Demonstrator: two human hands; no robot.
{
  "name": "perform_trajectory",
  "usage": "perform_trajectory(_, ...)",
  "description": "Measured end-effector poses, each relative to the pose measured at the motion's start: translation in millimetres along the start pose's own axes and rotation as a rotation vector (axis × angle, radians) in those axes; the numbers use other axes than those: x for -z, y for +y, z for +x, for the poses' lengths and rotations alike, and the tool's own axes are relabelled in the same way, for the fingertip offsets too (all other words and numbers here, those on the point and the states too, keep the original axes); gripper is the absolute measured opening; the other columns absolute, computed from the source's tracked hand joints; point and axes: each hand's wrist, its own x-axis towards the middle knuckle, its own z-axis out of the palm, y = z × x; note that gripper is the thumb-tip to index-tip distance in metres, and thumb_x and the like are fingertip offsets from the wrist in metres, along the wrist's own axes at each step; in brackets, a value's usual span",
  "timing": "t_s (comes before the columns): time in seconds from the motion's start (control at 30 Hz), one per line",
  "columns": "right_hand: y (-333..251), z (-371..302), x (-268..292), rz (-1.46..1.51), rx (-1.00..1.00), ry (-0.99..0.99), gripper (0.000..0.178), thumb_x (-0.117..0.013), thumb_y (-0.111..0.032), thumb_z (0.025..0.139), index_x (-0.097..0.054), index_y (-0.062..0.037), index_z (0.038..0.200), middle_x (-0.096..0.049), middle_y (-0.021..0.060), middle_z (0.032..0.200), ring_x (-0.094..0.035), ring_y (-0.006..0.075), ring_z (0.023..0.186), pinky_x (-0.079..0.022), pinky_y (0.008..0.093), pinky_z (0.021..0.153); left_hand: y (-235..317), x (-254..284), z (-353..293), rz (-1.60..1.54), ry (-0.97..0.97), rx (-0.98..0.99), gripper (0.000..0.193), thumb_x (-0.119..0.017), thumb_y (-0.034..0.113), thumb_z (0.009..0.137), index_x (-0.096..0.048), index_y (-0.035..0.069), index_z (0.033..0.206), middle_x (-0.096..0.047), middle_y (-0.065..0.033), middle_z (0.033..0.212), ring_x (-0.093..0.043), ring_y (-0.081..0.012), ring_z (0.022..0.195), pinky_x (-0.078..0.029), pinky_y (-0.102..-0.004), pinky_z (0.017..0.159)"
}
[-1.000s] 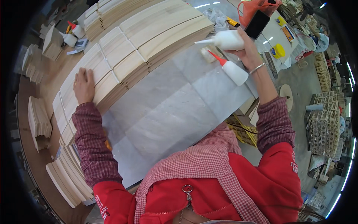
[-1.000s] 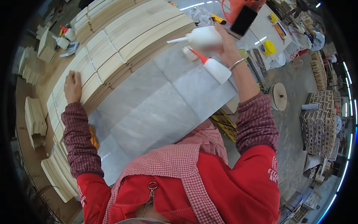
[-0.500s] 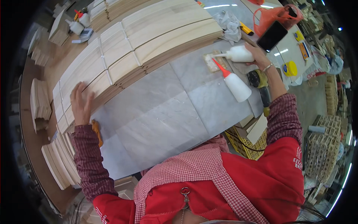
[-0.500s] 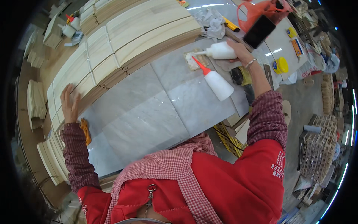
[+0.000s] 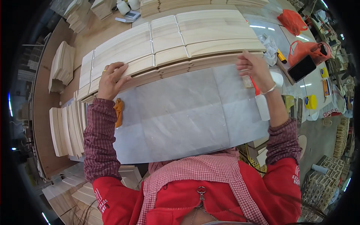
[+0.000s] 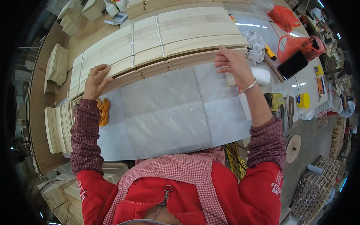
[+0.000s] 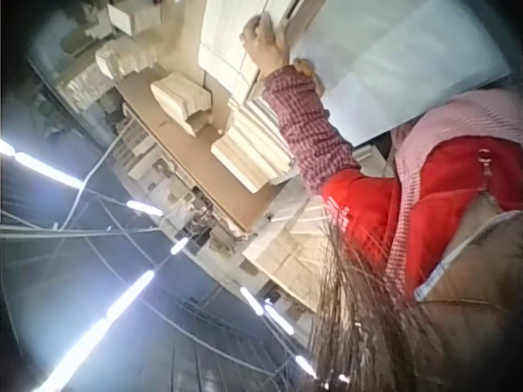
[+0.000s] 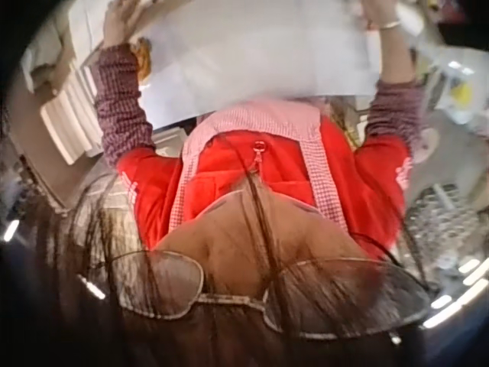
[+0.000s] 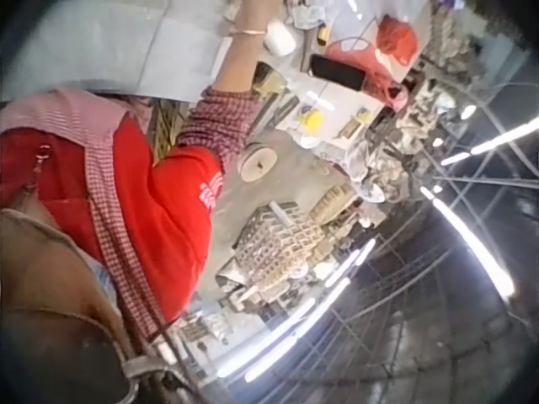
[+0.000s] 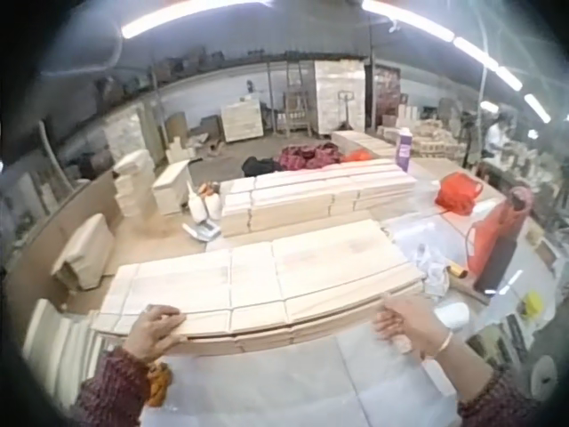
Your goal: Assemble small wooden boxes using glue and a pneumatic nail gun.
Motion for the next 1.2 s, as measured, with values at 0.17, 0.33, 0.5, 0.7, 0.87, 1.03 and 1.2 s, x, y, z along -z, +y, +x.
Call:
perform_trajectory(0.17, 10, 22, -37, 0.269, -0.085, 0.014, 0.033, -0.065, -0.029, 0.085, -0.061, 0.0021, 0.094, -0.064, 0.0100, 0.076, -0.062, 0.0162, 0.065, -0.050, 0.0260, 0.057, 9, -6, -17, 0.021, 0.156, -0.049, 0.033, -0.073, 0.018, 0.075, -0.066, 0.008, 0.106, -0.059, -0.0037, 0.111, -0.054, -0.0233, 0.097, -0.046, -0.0315, 0.086)
perform_trajectory(0.33, 28, 30, -45, 0.373, -0.027, 0.146, 0.031, -0.065, -0.028, 0.085, -0.060, 0.0020, 0.094, -0.064, 0.0110, 0.076, -0.062, 0.0179, 0.063, -0.052, 0.0286, 0.058, 49, -22, -54, -0.207, 0.547, 0.126, 0.022, -0.066, 0.014, 0.083, -0.063, 0.004, 0.103, -0.060, -0.0078, 0.106, -0.056, -0.0208, 0.094, -0.047, -0.0268, 0.082)
perform_trajectory(0.5, 44, 23, -42, 0.563, -0.088, 0.166, 0.024, -0.065, -0.018, 0.084, -0.058, 0.0018, 0.095, -0.063, 0.0116, 0.075, -0.062, 0.0189, 0.063, -0.054, 0.0321, 0.060, 12, -26, -101, -1.396, 0.962, 0.906, 0.030, -0.060, 0.021, 0.091, -0.052, -0.001, 0.109, -0.055, -0.0105, 0.101, -0.054, -0.0191, 0.096, -0.048, -0.0294, 0.084)
perform_trajectory(0.7, 49, 1, -34, 0.506, 0.021, 0.067, 0.020, -0.064, -0.010, 0.084, -0.058, 0.0040, 0.097, -0.062, 0.0108, 0.074, -0.061, 0.0173, 0.062, -0.055, 0.0297, 0.060, -53, -8, -104, -1.612, 1.030, 0.845, 0.035, -0.058, 0.021, 0.092, -0.047, -0.004, 0.113, -0.051, -0.0130, 0.106, -0.053, -0.0213, 0.093, -0.047, -0.0328, 0.090)
perform_trajectory(0.87, 72, -39, -5, 0.481, 0.078, 0.062, 0.020, -0.064, -0.009, 0.084, -0.058, 0.0054, 0.097, -0.062, 0.0100, 0.073, -0.061, 0.0167, 0.061, -0.055, 0.0281, 0.059, -27, -15, -131, -1.483, 0.993, 0.927, 0.037, -0.056, 0.019, 0.093, -0.045, -0.006, 0.118, -0.052, -0.0142, 0.110, -0.055, -0.0209, 0.095, -0.049, -0.0309, 0.088)
perform_trajectory(1.03, 102, -85, 8, 0.415, 0.047, 0.160, 0.018, -0.064, -0.008, 0.084, -0.059, 0.0060, 0.095, -0.062, 0.0093, 0.072, -0.060, 0.0164, 0.058, -0.055, 0.0274, 0.056, 8, -27, -189, -1.385, 0.930, 0.973, 0.038, -0.055, 0.019, 0.094, -0.044, -0.007, 0.120, -0.052, -0.0147, 0.113, -0.056, -0.0199, 0.097, -0.050, -0.0277, 0.086)
perform_trajectory(1.2, 123, -97, 11, 0.298, 0.022, 0.218, 0.019, -0.065, -0.008, 0.083, -0.060, 0.0072, 0.093, -0.062, 0.0092, 0.074, -0.060, 0.0155, 0.056, -0.054, 0.0269, 0.055, 25, -43, -224, -1.381, 0.901, 1.039, 0.038, -0.054, 0.017, 0.094, -0.044, -0.007, 0.121, -0.052, -0.0146, 0.113, -0.057, -0.0192, 0.097, -0.051, -0.0259, 0.084)
